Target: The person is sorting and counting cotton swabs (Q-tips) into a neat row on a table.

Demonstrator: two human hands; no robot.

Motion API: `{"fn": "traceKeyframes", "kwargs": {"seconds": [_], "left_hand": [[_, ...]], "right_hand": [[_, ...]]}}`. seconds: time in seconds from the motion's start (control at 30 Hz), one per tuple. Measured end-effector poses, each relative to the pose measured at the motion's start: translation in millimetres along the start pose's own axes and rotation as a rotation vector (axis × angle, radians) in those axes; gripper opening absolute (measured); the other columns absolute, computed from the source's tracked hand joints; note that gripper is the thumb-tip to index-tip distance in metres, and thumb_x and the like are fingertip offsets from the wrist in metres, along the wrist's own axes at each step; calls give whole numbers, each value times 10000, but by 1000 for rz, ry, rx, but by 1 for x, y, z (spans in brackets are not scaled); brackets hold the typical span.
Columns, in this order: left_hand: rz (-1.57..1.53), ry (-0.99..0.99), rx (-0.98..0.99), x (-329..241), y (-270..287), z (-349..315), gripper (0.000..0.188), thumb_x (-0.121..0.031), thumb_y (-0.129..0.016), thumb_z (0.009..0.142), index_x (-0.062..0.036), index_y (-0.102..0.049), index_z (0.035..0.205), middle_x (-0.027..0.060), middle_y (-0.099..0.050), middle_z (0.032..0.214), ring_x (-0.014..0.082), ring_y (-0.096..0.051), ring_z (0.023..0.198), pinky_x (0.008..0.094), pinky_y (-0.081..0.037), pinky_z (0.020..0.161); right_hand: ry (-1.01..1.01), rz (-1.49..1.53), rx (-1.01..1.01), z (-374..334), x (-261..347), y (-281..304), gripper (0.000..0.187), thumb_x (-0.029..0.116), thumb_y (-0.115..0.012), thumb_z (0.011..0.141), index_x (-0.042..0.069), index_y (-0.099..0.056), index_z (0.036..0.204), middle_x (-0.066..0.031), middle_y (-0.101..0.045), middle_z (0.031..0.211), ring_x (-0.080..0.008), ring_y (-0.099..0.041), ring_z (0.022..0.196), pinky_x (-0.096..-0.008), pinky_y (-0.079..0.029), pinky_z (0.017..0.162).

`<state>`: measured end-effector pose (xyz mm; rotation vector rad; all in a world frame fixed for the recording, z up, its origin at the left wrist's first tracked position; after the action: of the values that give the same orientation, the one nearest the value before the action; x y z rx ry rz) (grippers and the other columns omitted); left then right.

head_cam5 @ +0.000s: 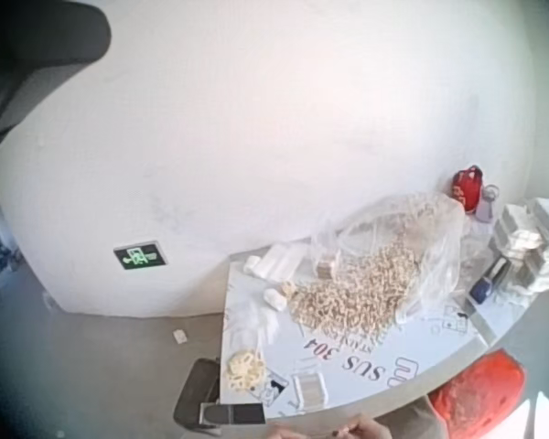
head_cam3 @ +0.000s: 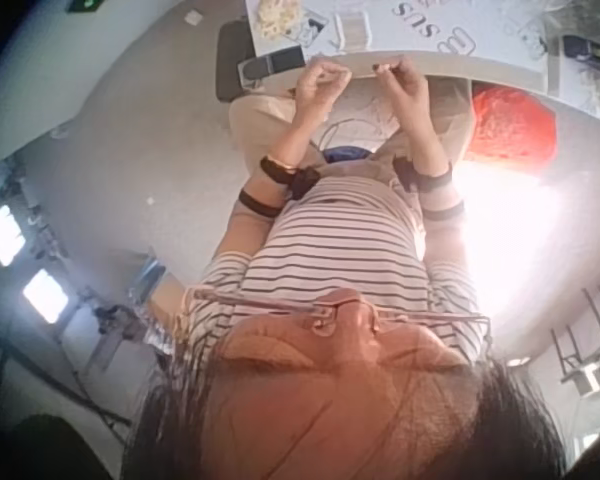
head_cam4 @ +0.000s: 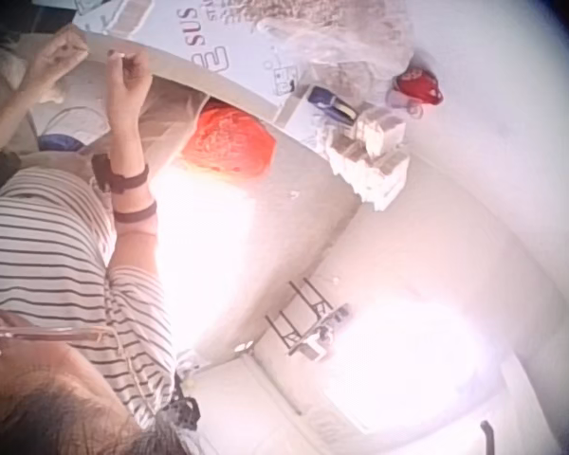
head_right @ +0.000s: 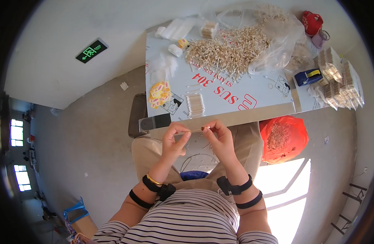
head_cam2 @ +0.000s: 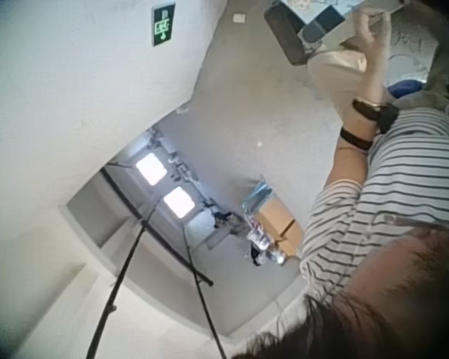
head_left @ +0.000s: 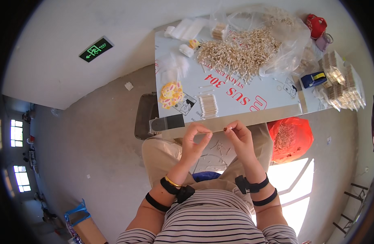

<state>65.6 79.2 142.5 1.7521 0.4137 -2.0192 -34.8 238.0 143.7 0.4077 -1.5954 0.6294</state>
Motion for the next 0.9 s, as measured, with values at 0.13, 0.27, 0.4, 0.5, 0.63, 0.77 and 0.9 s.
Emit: {"fn": "traceKeyframes", "kwargs": {"seconds": [0.13,0.27,0.4,0.5,0.63,0.77,0.9], "left_hand": [[323,-128,199,10,-24,7,227,-148,-819,867,-83,-712,1057,70,-669,1057,230,-636,976,351,-497,889],[285,-37,205,28,-25,41,318,-186,-833,840,-92,-704,1115,70,-697,1072,256,-655,945,387,-531,843],[584,56,-12,105,35,87,320,-165,-825,830,-77,-697,1110,71,-727,1026,255,-673,890,400,-551,808],[674,69,-42,143,60,116,284,-149,-816,831,-78,-695,1078,63,-726,1022,255,-675,889,401,-547,803],[736,89,-24,164,55,138,254,-136,-813,827,-97,-697,1049,47,-710,978,250,-673,890,418,-504,829],[848,74,-17,174,56,145,227,-125,-823,813,-133,-709,1009,15,-665,903,219,-664,886,422,-423,881],[846,68,6,167,50,153,166,-122,-827,810,-146,-722,937,-10,-652,877,197,-660,874,410,-402,897]], "right_hand": [[-58,62,-149,-1,-20,34,53,93,-671,1019,40,-666,1023,27,-663,946,-62,-575,883,-246,-478,835],[32,-312,-437,-15,-18,139,57,102,-656,1028,46,-665,1035,3,-692,976,-79,-615,929,-256,-484,836],[29,-784,-711,-54,-5,263,117,104,-656,1013,53,-661,1118,-50,-696,1063,-156,-643,983,-316,-496,901],[7,-1047,-824,-60,15,287,180,119,-656,1008,62,-663,1179,-78,-679,1152,-208,-629,1068,-358,-492,958],[84,-1073,-734,-37,9,276,228,135,-660,1001,70,-666,1220,-100,-637,1214,-269,-570,1199,-407,-479,1003],[16,-961,-568,13,-10,213,201,102,-664,967,71,-689,1164,-102,-627,1147,-277,-554,1170,-423,-452,1022],[15,-944,-477,52,-30,163,182,68,-667,951,61,-701,1130,-89,-637,1134,-241,-580,1127,-389,-456,993]]}}
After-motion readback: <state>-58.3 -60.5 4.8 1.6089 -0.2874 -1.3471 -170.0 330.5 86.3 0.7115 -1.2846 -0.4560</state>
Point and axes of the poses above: each hand's wrist, its own z-axis towards the middle knuckle, its own y-axis out of the back of the hand, x = y × z, the point moved 6 cm from there along z, towards the middle knuckle
